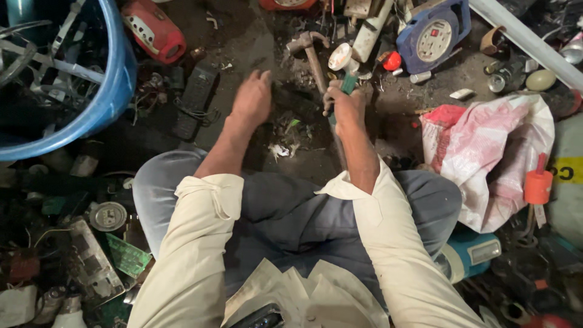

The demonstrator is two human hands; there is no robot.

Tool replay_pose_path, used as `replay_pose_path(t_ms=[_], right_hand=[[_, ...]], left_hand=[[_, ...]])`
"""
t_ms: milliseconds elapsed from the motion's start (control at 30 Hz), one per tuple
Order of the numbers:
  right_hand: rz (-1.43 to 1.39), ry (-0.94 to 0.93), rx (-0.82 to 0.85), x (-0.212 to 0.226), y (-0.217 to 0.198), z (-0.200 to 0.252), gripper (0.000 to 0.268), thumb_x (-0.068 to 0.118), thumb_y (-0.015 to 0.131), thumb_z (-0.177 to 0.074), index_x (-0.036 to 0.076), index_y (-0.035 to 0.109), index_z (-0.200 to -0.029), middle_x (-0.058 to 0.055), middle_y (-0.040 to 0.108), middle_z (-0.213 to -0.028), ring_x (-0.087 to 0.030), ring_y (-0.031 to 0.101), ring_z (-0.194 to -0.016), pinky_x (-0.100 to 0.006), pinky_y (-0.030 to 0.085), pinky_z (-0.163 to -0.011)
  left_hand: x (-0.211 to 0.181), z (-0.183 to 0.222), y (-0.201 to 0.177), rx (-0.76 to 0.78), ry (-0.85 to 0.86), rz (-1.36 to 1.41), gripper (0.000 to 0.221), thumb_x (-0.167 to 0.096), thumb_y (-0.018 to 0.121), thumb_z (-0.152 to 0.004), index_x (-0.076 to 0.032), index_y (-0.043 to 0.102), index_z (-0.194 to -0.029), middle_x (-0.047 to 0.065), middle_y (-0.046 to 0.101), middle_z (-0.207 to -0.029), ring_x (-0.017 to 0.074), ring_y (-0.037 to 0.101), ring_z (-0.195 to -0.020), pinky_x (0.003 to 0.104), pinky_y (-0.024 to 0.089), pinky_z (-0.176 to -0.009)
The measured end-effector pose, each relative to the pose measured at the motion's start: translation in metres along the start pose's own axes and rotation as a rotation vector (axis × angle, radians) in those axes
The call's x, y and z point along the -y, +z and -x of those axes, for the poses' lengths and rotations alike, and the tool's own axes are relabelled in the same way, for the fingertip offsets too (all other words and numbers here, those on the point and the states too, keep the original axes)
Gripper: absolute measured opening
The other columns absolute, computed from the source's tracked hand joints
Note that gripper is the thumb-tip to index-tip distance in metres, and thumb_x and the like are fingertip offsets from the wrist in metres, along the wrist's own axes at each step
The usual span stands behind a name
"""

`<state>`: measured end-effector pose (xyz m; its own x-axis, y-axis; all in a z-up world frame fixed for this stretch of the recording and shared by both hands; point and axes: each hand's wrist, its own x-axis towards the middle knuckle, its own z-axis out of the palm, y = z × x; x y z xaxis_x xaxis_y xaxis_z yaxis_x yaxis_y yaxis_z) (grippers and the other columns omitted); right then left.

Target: The person disassembles various electronic components and boards using a hammer and pliers to separate the materials.

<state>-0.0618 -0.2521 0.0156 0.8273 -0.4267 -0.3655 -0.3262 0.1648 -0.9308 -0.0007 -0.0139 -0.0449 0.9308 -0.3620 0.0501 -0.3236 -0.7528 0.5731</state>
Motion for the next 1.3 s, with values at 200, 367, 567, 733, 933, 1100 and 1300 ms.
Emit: replay_pose_path(t_ms=[200, 367, 567, 733, 933, 1100, 1300], right_hand=[[0.022, 0.209, 0.145, -0.011, 0.022, 0.062, 0.029, 0.024, 0.085, -0.087, 0.006, 0.071, -0.104, -0.003, 0.071, -0.093, -0.013, 0.065, -0.079, -0.032, 0.054, -0.071], [-0.081, 0.118, 0.309, -0.033, 0.029, 0.073, 0.043, 0.034, 0.083, -0.086, 0.002, 0.073, -0.113, -0.006, 0.072, -0.102, -0.016, 0.066, -0.089, -0.037, 0.053, -0.080], [0.186, 0.191, 0.102, -0.048, -0.003, 0.049, 0.045, 0.038, 0.081, -0.088, -0.002, 0.076, -0.108, -0.009, 0.076, -0.092, -0.021, 0.071, -0.082, -0.036, 0.054, -0.076], [-0.459, 0.305, 0.017, 0.023, -0.024, 0.088, 0.027, 0.027, 0.080, -0.078, 0.018, 0.069, -0.102, 0.001, 0.075, -0.091, -0.020, 0.071, -0.079, -0.043, 0.057, -0.068], [-0.644, 0.208, 0.280, 0.088, -0.033, 0.127, 0.023, 0.030, 0.071, -0.092, 0.012, 0.068, -0.105, -0.005, 0.072, -0.094, -0.022, 0.067, -0.080, -0.037, 0.054, -0.074], [-0.458, 0.189, 0.180, 0.086, -0.013, 0.125, 0.016, 0.024, 0.067, -0.094, 0.010, 0.067, -0.101, -0.008, 0.072, -0.089, -0.020, 0.064, -0.069, -0.034, 0.051, -0.061], [-0.124, 0.067, 0.124, 0.047, -0.005, 0.121, 0.016, 0.015, 0.070, -0.094, 0.005, 0.070, -0.107, -0.011, 0.071, -0.082, -0.015, 0.056, -0.052, -0.031, 0.045, -0.044]], left_hand=[[-0.050, 0.021, -0.055, -0.257, -0.445, 0.564, 0.045, -0.022, 0.086, -0.074, -0.001, 0.067, -0.109, 0.022, 0.075, -0.101, 0.0369, 0.072, -0.094, 0.045, 0.055, -0.083], [-0.090, 0.070, -0.029, -0.159, -0.246, 0.671, 0.027, -0.013, 0.077, -0.087, 0.001, 0.069, -0.108, 0.022, 0.075, -0.099, 0.0395, 0.071, -0.097, 0.045, 0.056, -0.082], [-0.103, 0.071, -0.050, 0.318, -0.158, 0.801, 0.080, -0.022, 0.085, -0.075, 0.000, 0.045, -0.142, 0.022, 0.065, -0.121, 0.0298, 0.067, -0.102, 0.039, 0.057, -0.082], [-0.026, 0.051, -0.113, -0.158, -0.442, 1.262, 0.049, -0.033, 0.079, -0.085, 0.002, 0.069, -0.117, 0.010, 0.071, -0.100, 0.0250, 0.068, -0.085, 0.043, 0.055, -0.070], [0.102, 0.056, -0.140, -0.597, -0.559, 0.164, 0.034, -0.033, 0.079, -0.086, 0.000, 0.074, -0.094, 0.024, 0.075, -0.094, 0.0416, 0.072, -0.089, 0.050, 0.057, -0.078], [0.128, 0.030, -0.063, -0.085, -0.695, -0.084, 0.041, -0.033, 0.072, -0.092, -0.003, 0.066, -0.118, 0.029, 0.063, -0.124, 0.0456, 0.065, -0.112, 0.055, 0.055, -0.093], [0.090, 0.029, -0.056, -0.101, -0.788, -0.211, 0.086, -0.033, 0.084, -0.070, -0.003, 0.047, -0.142, 0.029, 0.046, -0.147, 0.0451, 0.060, -0.118, 0.050, 0.055, -0.083]])
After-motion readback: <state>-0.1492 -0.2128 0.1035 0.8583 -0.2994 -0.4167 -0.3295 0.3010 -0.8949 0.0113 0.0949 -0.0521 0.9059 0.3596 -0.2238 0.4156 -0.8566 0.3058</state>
